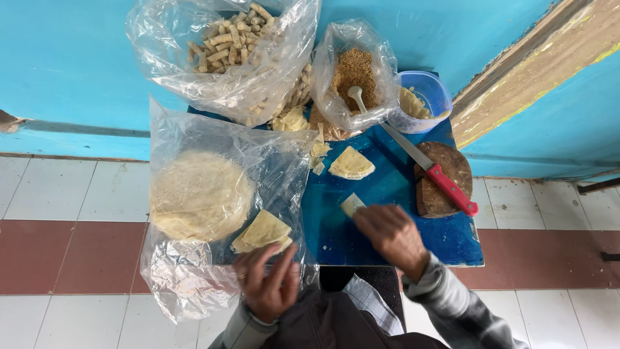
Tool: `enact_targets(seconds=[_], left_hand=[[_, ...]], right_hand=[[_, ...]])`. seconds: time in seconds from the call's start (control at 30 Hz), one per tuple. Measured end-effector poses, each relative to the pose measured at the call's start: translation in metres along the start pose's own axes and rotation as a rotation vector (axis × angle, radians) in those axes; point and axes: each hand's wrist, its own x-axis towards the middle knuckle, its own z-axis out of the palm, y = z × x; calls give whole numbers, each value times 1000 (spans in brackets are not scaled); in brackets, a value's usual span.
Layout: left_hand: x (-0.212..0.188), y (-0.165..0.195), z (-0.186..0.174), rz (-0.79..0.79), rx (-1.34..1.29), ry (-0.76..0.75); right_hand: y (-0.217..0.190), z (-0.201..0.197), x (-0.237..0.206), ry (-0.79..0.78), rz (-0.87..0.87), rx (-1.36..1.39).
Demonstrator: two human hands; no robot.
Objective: The person sits at a small blue table and fills triangular pastry wrappers with a brown filling. They scoop filling from a plastic bag with a spoon, place it onto a wrapper, then fold and press the wrapper closed by hand, setting finished pieces aside.
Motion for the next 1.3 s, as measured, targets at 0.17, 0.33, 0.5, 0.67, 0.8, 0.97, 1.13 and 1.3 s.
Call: enact_targets(seconds=[0.17, 0.33, 0.5, 0.67, 0.8, 0.97, 1.13, 1.3], left_hand=[[31, 23, 35, 83, -114, -302], [46, 25, 60, 147, -63, -465], [41, 19, 66, 105, -111, -573], [33, 17, 69, 89, -140, -530], [34, 16, 69, 85, -169, -500], [35, 17, 66, 68, -169, -530], [36, 17, 65, 55, -183, -544], [37, 17, 65, 60, -187, -530]], right_hand=[[-24, 0, -14, -89, -5, -85], [-33, -4, -15, 21, 68, 39], [31, -24, 3, 189, 217, 78], [175, -29, 63, 1, 389, -196], [230, 11, 115, -517, 527, -239], [242, 47, 119, -638, 512, -294], [245, 53, 114, -670, 549, -256], [234, 25, 106, -416, 545, -139]])
